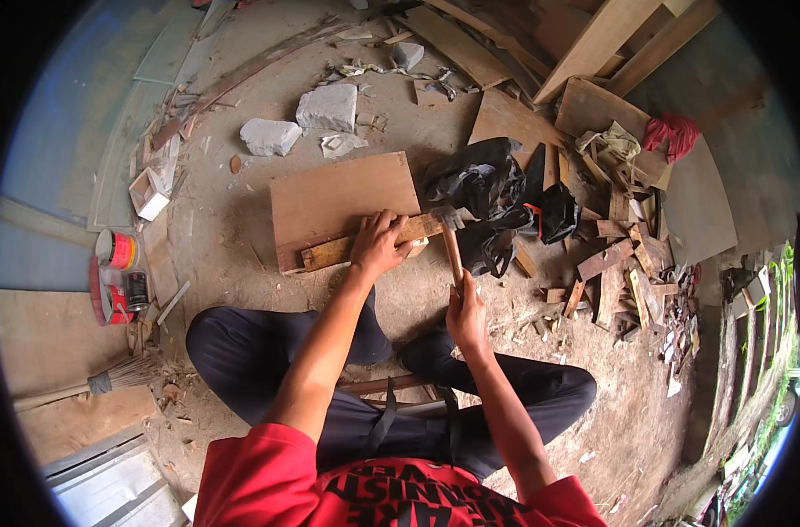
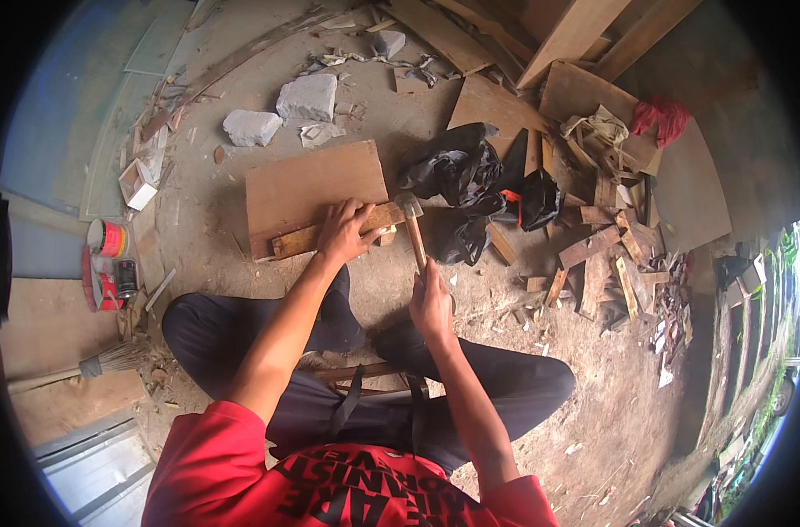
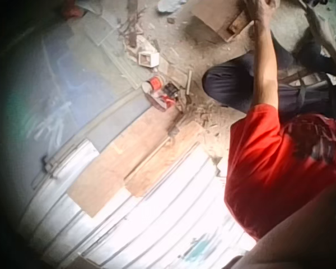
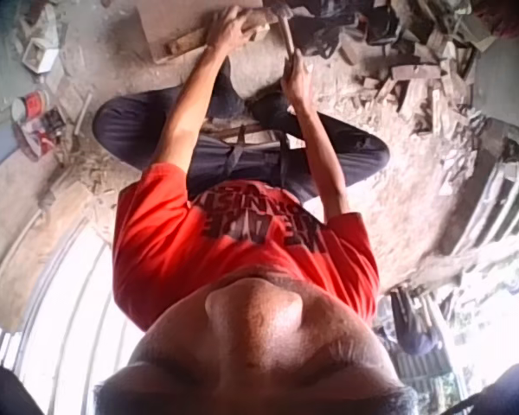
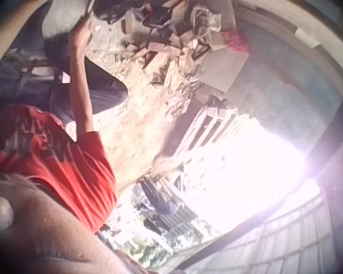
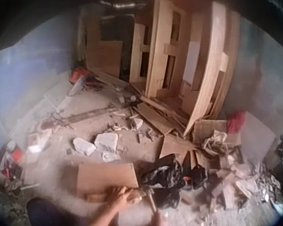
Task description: The person sits on the floor and uses a hammer to repeatedly strike and break a piece of wood placed on a cardboard box. The person adjusts the wood and continues hammering until it is broken into smaller pieces.
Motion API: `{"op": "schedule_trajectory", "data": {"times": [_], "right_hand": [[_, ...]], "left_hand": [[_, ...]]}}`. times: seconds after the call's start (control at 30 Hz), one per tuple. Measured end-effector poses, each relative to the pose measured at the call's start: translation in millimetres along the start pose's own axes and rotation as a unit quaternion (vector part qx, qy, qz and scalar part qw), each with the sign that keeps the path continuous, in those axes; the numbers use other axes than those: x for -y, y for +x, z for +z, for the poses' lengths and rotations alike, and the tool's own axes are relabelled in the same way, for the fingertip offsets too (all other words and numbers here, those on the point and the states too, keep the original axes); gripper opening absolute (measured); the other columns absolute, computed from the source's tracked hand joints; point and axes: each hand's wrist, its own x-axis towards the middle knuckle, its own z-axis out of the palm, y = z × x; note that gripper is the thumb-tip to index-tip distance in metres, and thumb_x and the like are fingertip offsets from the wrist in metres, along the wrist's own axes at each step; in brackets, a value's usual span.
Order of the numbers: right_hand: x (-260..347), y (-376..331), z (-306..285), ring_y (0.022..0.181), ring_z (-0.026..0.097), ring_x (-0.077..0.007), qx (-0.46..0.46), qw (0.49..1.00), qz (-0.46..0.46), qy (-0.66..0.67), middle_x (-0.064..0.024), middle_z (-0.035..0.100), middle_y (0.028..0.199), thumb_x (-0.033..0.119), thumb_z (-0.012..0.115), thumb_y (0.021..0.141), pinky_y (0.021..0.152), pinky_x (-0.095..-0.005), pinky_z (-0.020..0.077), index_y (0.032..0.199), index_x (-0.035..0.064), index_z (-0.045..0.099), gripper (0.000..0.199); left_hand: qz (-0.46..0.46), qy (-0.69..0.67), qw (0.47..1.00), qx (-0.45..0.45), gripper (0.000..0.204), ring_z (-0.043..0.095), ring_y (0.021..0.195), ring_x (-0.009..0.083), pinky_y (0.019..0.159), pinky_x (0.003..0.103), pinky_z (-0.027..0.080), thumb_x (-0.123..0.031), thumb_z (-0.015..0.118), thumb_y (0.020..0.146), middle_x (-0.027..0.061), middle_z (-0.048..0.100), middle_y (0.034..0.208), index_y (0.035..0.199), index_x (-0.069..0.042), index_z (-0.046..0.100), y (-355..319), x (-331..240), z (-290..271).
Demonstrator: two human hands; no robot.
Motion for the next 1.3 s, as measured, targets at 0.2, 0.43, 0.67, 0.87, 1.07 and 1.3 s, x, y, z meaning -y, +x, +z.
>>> {"op": "schedule_trajectory", "data": {"times": [0.2, 0.43, 0.67, 0.87, 1.07, 1.3], "right_hand": [[8.5, -9.9, 3.0, 0.074, 0.065, -0.0490, -0.089, 0.993, -0.059, 0.051, -0.0311, 0.063, 0.090, 0.003, 0.055, 0.098, 0.056, -0.0492, 0.0500, 0.128, -0.0021, 0.041, 0.034], [0.4, -5.5, -8.4, 0.062, 0.061, -0.0498, -0.032, 0.994, 0.098, 0.038, -0.0276, 0.059, 0.070, 0.013, 0.055, 0.101, 0.050, -0.0519, 0.0430, 0.112, 0.0006, 0.047, 0.018], [5.7, -4.4, -2.3, 0.070, 0.062, -0.0525, -0.015, 0.999, 0.047, -0.005, -0.0294, 0.062, 0.075, 0.014, 0.054, 0.101, 0.054, -0.0545, 0.0461, 0.115, -0.0010, 0.048, 0.021], [9.2, -9.5, -0.7, 0.067, 0.063, -0.0518, -0.024, 0.997, 0.050, -0.052, -0.0315, 0.063, 0.075, 0.020, 0.052, 0.102, 0.054, -0.0586, 0.0488, 0.108, 0.0032, 0.045, 0.019], [-0.8, -4.7, 6.0, 0.069, 0.062, -0.0524, 0.013, 0.992, 0.117, -0.050, -0.0306, 0.063, 0.075, 0.016, 0.055, 0.101, 0.054, -0.0582, 0.0472, 0.108, 0.0031, 0.047, 0.016], [6.9, 1.2, -13.5, 0.068, 0.063, -0.0497, 0.034, 0.994, 0.101, 0.003, -0.0282, 0.059, 0.066, 0.019, 0.055, 0.101, 0.052, -0.0539, 0.0432, 0.105, 0.0027, 0.049, 0.018]], "left_hand": [[0.021, -0.005, 1.000, -0.012, 0.056, 0.054, 0.106, 0.0282, 0.093, 0.044, 0.044, -0.034, 0.077, 0.081, 0.0101, 0.055, 0.108, 0.127, -0.006, 0.063, -1.5, -2.4, -3.8], [0.025, 0.034, 0.999, 0.007, 0.054, 0.054, 0.105, 0.0281, 0.092, 0.044, 0.044, -0.037, 0.074, 0.083, 0.0103, 0.055, 0.105, 0.126, -0.006, 0.062, -2.3, -2.5, -2.8], [0.022, 0.013, 1.000, 0.015, 0.054, 0.051, 0.109, 0.0290, 0.096, 0.046, 0.040, -0.040, 0.072, 0.084, 0.0115, 0.054, 0.106, 0.125, -0.007, 0.061, -0.5, 2.7, 1.4], [0.012, 0.026, 0.999, 0.017, 0.054, 0.051, 0.110, 0.0290, 0.097, 0.045, 0.040, -0.040, 0.073, 0.084, 0.0111, 0.054, 0.107, 0.125, -0.007, 0.061, -2.6, -0.7, 1.3], [0.034, 0.048, 0.998, 0.001, 0.056, 0.052, 0.111, 0.0293, 0.098, 0.046, 0.041, -0.041, 0.071, 0.084, 0.0115, 0.055, 0.109, 0.127, -0.007, 0.060, 1.8, 1.7, -1.7], [0.051, 0.012, 0.998, -0.045, 0.053, 0.054, 0.109, 0.0321, 0.095, 0.046, 0.042, -0.040, 0.069, 0.087, 0.0133, 0.055, 0.110, 0.127, -0.008, 0.060, 2.0, 0.4, 0.5]]}}
